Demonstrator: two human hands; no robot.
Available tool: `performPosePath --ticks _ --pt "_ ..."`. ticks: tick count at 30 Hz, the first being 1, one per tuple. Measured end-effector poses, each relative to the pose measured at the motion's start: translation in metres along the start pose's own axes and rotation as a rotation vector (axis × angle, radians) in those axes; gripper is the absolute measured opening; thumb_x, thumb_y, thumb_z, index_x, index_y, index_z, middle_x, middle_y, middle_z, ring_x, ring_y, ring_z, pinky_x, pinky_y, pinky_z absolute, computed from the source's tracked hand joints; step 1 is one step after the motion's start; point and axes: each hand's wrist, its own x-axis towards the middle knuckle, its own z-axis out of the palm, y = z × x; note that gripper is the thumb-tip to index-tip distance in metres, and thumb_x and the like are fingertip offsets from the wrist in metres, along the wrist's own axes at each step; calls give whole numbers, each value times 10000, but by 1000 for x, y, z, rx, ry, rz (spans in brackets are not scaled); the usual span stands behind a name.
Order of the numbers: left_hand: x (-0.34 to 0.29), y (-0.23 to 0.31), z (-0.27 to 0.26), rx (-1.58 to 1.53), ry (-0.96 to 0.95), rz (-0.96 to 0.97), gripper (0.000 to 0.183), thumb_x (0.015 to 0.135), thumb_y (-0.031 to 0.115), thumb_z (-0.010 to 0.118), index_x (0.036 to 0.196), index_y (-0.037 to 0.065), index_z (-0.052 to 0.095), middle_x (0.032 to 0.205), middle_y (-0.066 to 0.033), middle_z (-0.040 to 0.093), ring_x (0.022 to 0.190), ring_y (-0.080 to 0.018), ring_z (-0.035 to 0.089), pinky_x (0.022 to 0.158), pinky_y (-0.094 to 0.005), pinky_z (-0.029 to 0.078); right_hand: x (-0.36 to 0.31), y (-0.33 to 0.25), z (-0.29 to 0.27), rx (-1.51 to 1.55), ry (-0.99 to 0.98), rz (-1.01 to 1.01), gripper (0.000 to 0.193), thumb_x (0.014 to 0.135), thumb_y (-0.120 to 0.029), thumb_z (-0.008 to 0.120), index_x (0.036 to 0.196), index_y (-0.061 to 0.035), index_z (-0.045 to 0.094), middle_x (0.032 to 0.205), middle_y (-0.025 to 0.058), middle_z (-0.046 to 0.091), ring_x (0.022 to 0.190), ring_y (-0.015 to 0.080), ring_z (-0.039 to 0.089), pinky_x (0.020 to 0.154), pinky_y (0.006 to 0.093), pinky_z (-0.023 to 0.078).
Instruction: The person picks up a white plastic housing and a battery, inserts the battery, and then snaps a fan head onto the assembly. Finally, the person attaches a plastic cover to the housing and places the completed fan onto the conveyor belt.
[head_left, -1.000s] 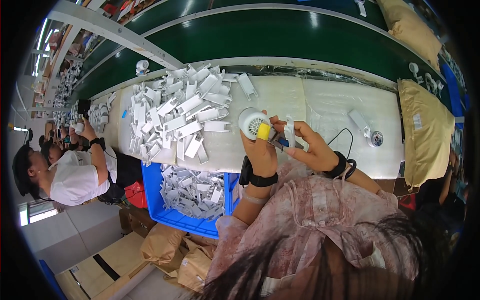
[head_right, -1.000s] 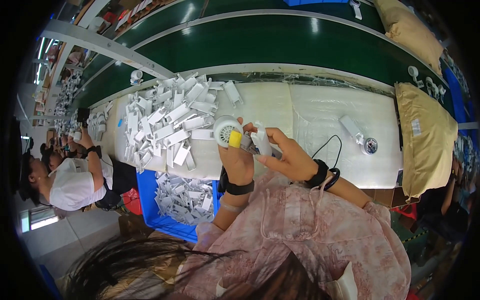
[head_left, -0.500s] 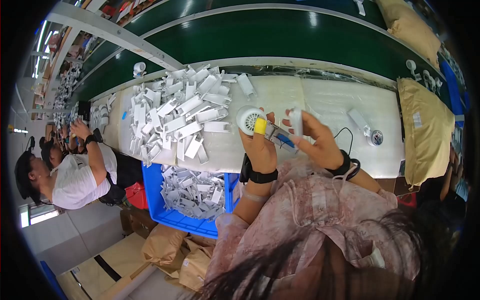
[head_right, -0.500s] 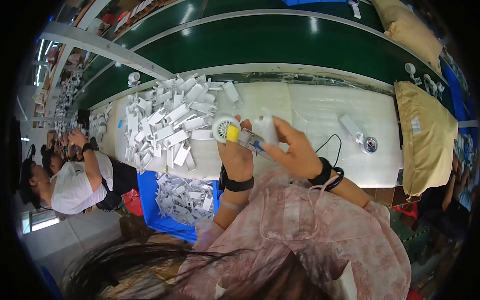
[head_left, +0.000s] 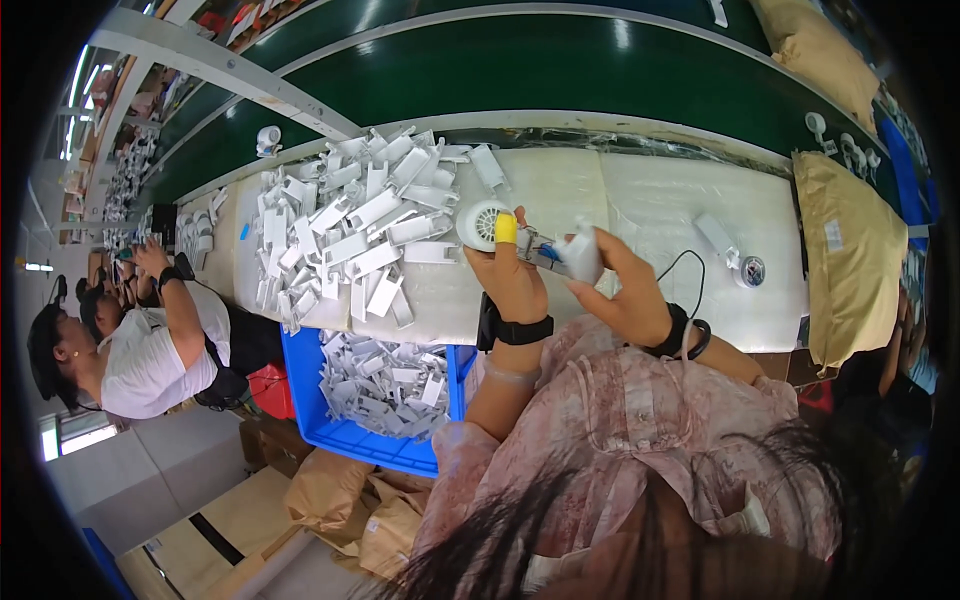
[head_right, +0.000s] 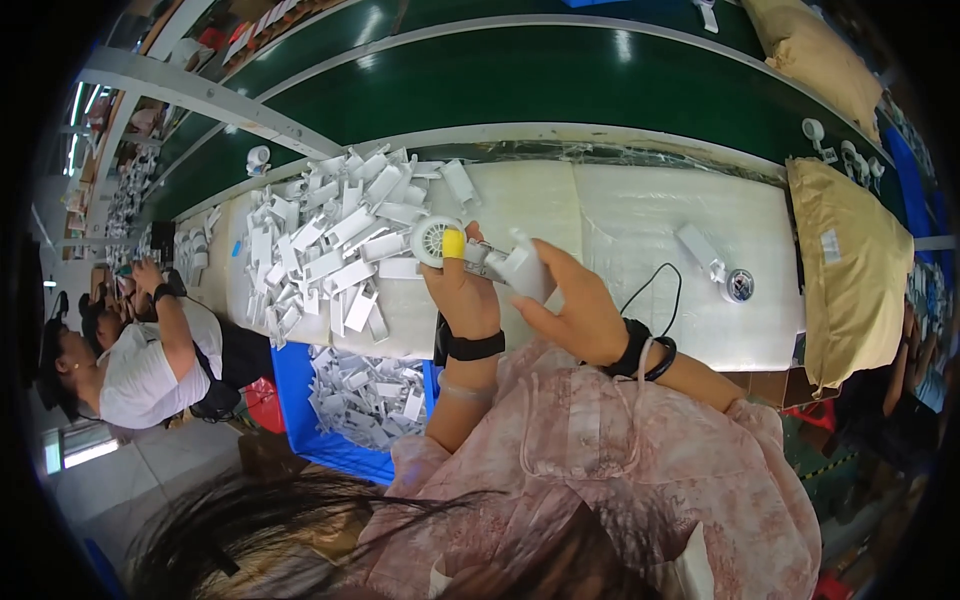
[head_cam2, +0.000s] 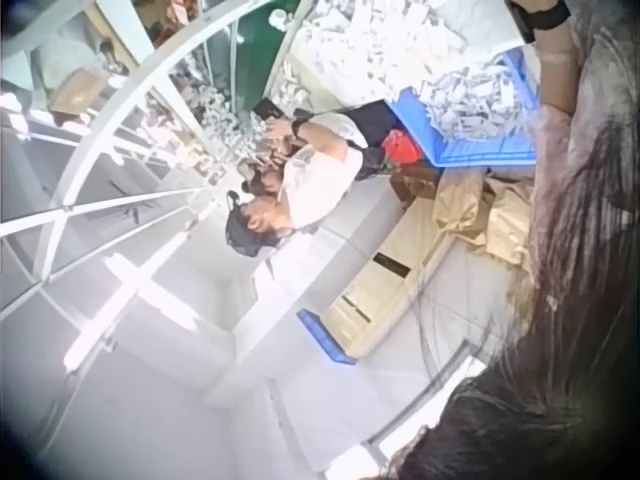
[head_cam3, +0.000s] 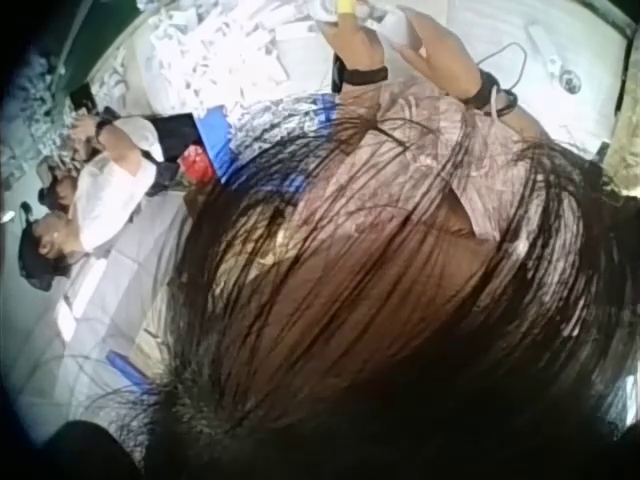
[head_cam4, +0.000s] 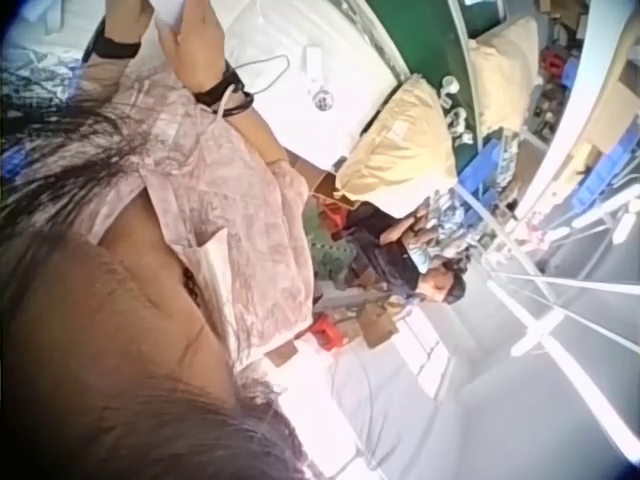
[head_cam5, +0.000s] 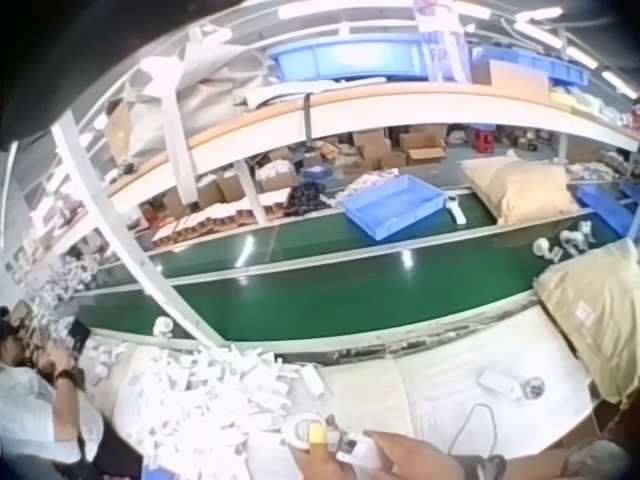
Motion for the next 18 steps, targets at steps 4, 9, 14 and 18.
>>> performPosePath --ticks 4,9,14,18 --pt "-1 0 -3 30 2 -3 358 890 61 637 1181 55 428 1070 -90 557 984 -222 611 852 -349 505 6 -4 -18 979 -217 397 439 918 -78 587 1311 9 411 1193 127 596 1010 206 636 857 321 519" --pt "-8 5 5 23 -4 -151 377 898 49 622 1214 54 417 1115 -94 530 968 -224 598 897 -384 488 18 18 -10 979 -371 499 358 944 -95 558 1263 21 445 1131 112 614 924 155 650 752 268 520" --pt "-7 3 -4 -26 -91 -90 388 894 38 619 1222 54 412 1126 -93 529 1015 -214 574 955 -396 475 18 21 -9 915 -360 524 365 946 -121 554 1269 7 443 1135 114 622 857 144 651 679 250 495" --pt "-16 8 6 8 -112 -54 397 892 25 608 1230 47 401 1152 -99 525 1039 -207 560 1008 -411 454 14 26 -6 876 -357 511 378 932 -108 576 1268 -3 436 1115 113 629 849 142 652 672 254 496"
